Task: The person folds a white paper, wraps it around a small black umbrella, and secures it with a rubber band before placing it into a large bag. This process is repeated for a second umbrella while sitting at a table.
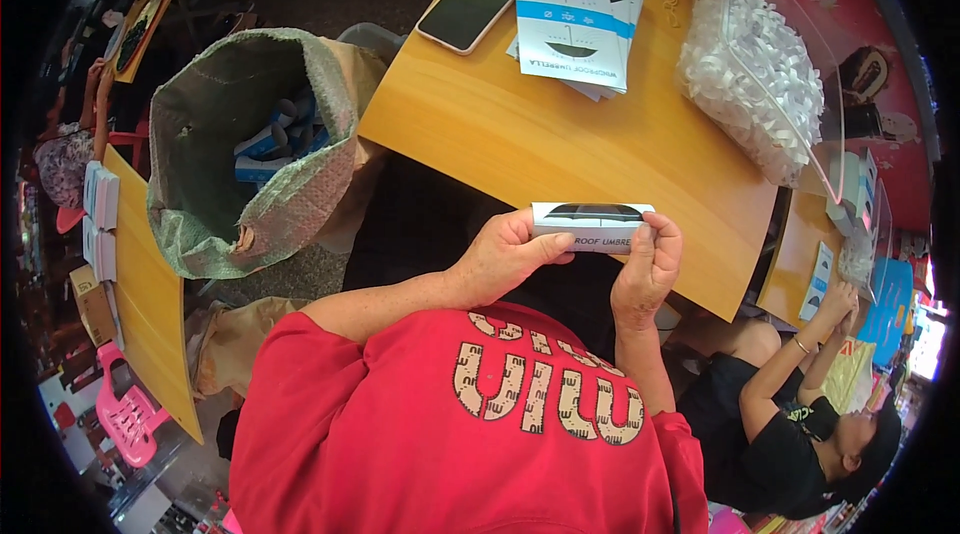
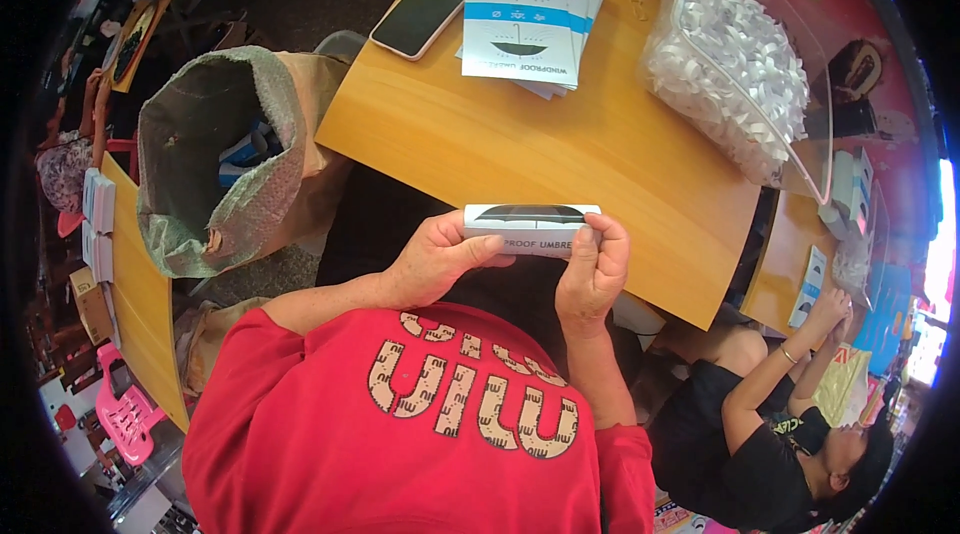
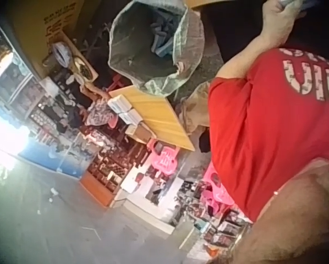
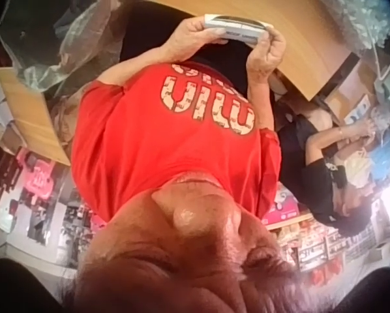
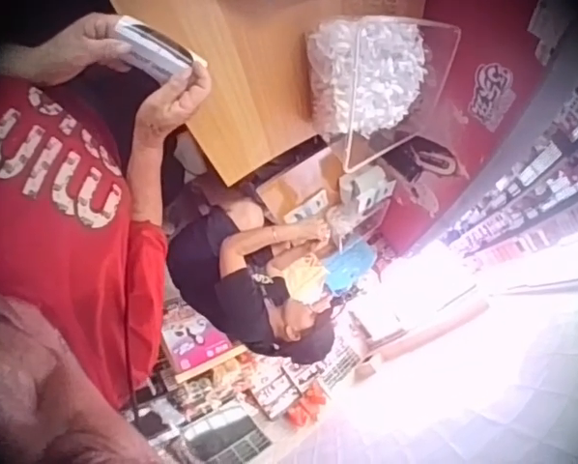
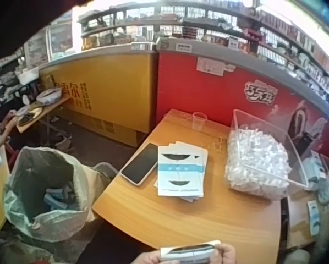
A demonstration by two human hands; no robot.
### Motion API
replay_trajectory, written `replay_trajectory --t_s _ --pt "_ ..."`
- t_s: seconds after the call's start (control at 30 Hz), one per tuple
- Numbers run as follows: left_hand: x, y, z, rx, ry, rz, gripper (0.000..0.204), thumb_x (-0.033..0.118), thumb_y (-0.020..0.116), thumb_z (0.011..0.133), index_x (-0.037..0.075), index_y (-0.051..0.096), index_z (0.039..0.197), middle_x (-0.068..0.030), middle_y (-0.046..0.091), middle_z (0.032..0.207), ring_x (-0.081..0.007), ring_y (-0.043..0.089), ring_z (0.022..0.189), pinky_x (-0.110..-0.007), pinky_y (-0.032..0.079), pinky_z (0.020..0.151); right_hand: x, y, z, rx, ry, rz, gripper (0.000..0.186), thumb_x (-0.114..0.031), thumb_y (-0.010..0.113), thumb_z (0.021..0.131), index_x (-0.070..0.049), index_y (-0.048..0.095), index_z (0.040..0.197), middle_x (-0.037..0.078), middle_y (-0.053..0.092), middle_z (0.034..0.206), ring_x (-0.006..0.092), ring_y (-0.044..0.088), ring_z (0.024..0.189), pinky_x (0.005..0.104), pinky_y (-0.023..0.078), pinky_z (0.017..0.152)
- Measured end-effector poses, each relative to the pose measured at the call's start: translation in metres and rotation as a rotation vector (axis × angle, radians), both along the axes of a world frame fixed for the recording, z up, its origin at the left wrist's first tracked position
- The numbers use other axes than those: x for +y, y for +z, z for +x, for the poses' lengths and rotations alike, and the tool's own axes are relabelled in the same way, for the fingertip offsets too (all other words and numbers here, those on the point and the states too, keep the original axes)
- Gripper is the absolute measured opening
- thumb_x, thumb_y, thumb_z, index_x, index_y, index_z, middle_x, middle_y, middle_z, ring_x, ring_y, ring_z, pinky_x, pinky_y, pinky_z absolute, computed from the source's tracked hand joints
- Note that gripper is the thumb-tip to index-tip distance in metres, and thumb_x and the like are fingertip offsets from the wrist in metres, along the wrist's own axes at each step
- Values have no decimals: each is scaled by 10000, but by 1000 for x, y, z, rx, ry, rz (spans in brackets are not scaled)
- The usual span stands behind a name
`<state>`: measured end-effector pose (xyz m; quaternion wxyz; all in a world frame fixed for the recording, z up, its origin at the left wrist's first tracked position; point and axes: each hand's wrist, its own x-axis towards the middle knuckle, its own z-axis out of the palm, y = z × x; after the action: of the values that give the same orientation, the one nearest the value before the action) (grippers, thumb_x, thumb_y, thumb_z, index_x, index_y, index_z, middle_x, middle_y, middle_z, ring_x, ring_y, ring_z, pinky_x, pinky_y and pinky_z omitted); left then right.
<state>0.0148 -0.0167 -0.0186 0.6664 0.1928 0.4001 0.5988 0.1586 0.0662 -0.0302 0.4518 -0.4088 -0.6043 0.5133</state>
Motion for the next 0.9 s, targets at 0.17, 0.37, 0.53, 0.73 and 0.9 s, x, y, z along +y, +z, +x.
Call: replay_trajectory --t_s 0.17,0.37,0.53,0.73,0.9 --pt "3 0 -1 17 21 -15 287 166 467 854 -3 471 1086 -89 527 1042 -159 513 951 -307 459 800 -1 -2 1 28 24 -17 145 -74 428 853 9 455 969 36 479 896 74 440 797 195 376 713" --pt "4 -1 -3 36 15 -4 276 170 468 854 -7 490 1065 -96 538 1022 -160 523 931 -297 485 752 -1 -1 0 97 20 -91 134 -72 417 858 5 454 962 14 468 852 49 415 740 172 365 666" --pt "4 0 -3 60 28 -14 264 172 472 853 -6 508 1044 -81 547 987 -143 531 892 -274 495 709 0 0 1 97 35 -87 134 -72 419 858 4 449 965 10 469 840 46 416 724 172 368 652" --pt "4 0 -2 72 44 -6 251 169 473 853 0 519 1032 -64 553 955 -126 534 861 -253 496 683 1 2 1 125 50 -125 134 -72 428 846 2 449 956 57 508 876 100 473 811 224 392 731" --pt "4 0 -3 91 54 -6 246 167 473 853 2 520 1029 -62 553 955 -123 532 866 -251 495 683 3 2 1 92 65 -85 127 -54 419 854 -6 450 967 21 482 871 55 445 779 183 382 691"
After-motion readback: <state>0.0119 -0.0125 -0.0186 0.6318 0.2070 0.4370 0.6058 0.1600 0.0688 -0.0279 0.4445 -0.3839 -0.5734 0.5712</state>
